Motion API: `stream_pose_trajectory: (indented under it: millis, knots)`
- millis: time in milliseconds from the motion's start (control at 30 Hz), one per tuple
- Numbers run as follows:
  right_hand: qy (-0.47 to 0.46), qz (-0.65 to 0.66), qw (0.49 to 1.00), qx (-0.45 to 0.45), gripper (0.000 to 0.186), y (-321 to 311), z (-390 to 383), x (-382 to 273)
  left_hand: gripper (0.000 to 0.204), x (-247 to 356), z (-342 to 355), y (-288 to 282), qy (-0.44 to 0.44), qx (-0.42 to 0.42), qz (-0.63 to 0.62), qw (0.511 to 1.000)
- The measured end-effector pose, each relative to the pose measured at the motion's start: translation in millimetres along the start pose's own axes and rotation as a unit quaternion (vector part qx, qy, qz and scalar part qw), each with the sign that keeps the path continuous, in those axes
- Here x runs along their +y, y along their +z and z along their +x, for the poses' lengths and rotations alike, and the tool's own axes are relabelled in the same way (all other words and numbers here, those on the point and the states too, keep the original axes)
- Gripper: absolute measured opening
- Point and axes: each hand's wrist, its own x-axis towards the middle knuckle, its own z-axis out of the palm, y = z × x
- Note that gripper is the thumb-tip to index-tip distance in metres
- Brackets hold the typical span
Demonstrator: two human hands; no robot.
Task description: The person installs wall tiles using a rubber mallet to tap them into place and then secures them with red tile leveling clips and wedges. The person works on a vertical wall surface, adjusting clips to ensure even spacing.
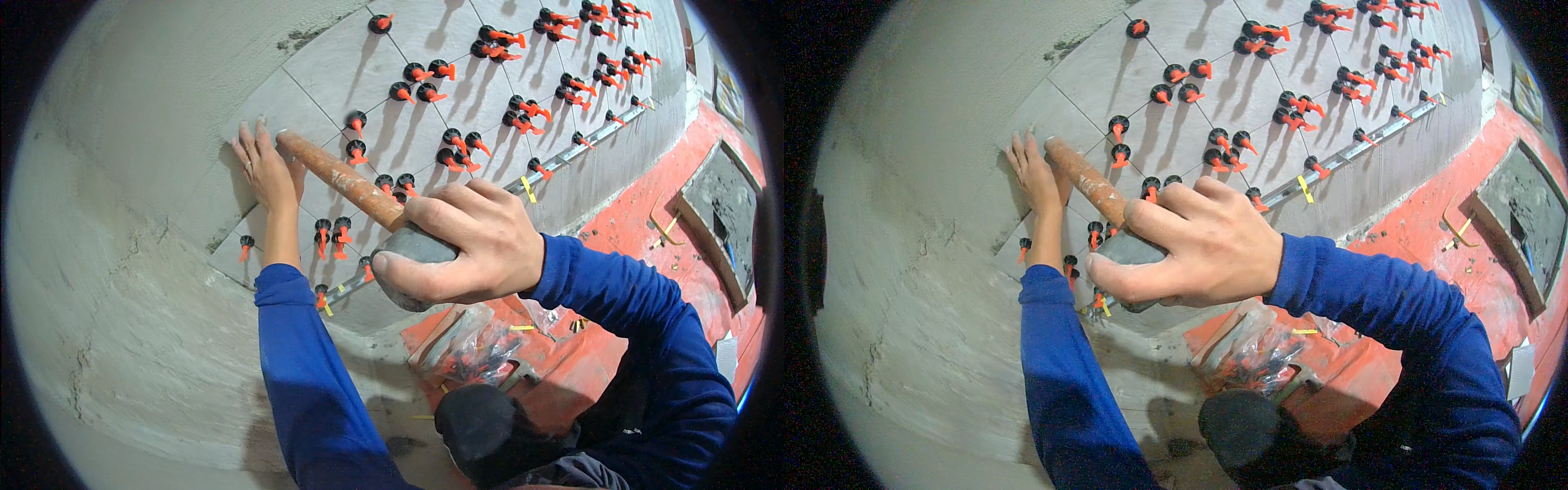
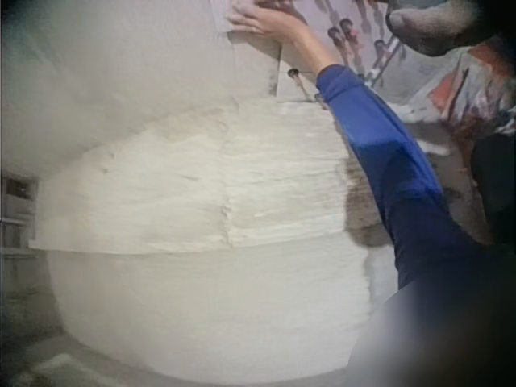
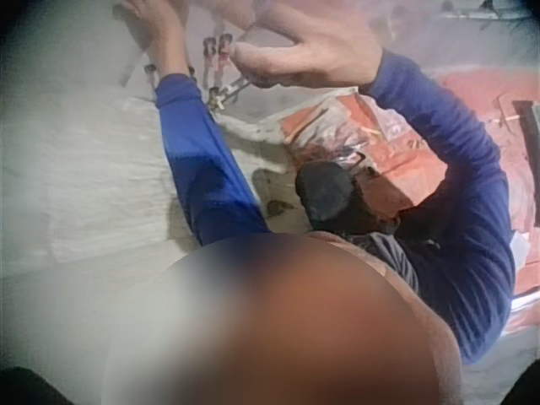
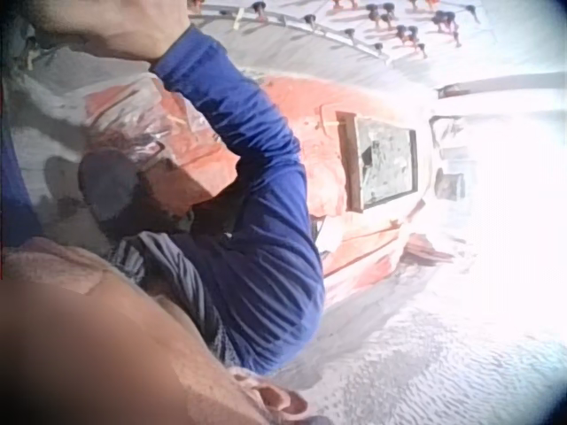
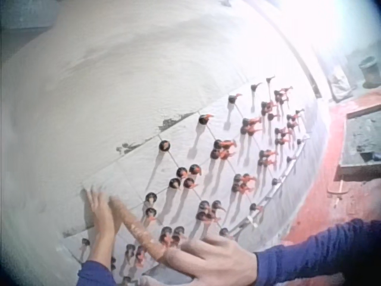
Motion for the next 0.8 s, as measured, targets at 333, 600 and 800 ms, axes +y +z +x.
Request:
stream_pose_trajectory:
  millis: [333,600,800]
  knots:
    - [0.001,0.007,0.999,0.031,0.053,2.9,-5.3,2.8,0.055,-11.0,-2.5,21.2,0.028,0.047,-0.015,0.998]
    - [0.012,0.019,1.000,0.022,0.059,-1.1,-9.2,3.7,0.051,-1.0,-0.9,7.8,0.002,0.027,-0.029,0.999]
    - [-0.006,0.027,0.998,0.052,0.060,-2.9,-13.6,0.9,0.048,2.8,-1.0,3.5,0.014,0.036,-0.030,0.999]
